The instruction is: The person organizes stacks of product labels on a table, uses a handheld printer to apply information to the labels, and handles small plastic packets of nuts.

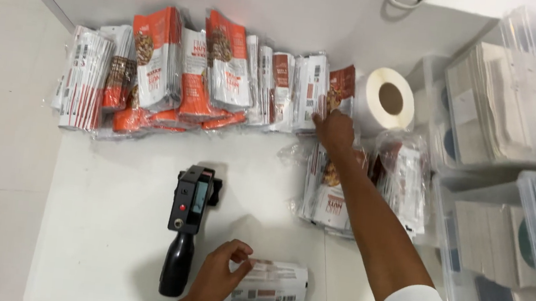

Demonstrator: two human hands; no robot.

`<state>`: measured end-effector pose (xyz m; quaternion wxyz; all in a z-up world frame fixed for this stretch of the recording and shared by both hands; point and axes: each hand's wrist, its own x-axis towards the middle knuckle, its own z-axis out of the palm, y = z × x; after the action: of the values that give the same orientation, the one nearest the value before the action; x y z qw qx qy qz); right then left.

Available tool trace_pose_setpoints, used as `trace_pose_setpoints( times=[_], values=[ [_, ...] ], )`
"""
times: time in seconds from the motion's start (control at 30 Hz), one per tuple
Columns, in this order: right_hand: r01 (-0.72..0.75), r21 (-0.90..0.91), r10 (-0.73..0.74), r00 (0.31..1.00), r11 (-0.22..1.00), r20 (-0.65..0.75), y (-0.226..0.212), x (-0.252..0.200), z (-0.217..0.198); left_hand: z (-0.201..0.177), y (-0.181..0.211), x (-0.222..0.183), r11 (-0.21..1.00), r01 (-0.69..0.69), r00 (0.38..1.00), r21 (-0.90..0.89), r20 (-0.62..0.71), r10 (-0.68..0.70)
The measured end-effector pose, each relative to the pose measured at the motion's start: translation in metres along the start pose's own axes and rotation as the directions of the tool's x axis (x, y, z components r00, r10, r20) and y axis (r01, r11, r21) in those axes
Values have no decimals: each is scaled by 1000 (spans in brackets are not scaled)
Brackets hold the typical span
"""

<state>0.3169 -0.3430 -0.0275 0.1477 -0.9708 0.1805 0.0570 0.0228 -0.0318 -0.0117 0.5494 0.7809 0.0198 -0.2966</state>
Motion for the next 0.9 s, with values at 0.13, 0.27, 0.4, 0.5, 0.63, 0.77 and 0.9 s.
trace_pose_setpoints(
  times=[0.13, 0.27, 0.4, 0.5, 0.63, 0.77, 0.9],
  values=[
    [97, -43, -94, 993, 994, 68, -1, 10, 8, -6, 35, 16, 998, 3, 1000, -68, -30, -5],
    [399, 238, -352, 911, 886, -216, -3, -20, -25, -10, 71, 31, 986, -21, 999, -162, 28, 26],
    [577, 360, -416, 799, 733, -434, -10, -93, -68, -5, 106, 59, 902, 177, 980, -395, 154, -124],
    [548, 498, -310, 819, 673, -483, -19, -173, -84, -13, 143, 64, 611, 320, 941, -725, 318, -115],
    [415, 632, -241, 907, 655, -347, -1, -242, -63, -3, 121, 87, 442, 307, 950, -843, 302, -84],
    [481, 522, -472, 867, 705, -162, -8, -282, -107, -24, 76, 75, 822, 141, 986, -551, 156, -64],
    [722, -82, -644, 658, 688, 390, -28, -313, -124, -42, 70, 41, 954, 115, 866, -276, 499, 40]
  ],
)
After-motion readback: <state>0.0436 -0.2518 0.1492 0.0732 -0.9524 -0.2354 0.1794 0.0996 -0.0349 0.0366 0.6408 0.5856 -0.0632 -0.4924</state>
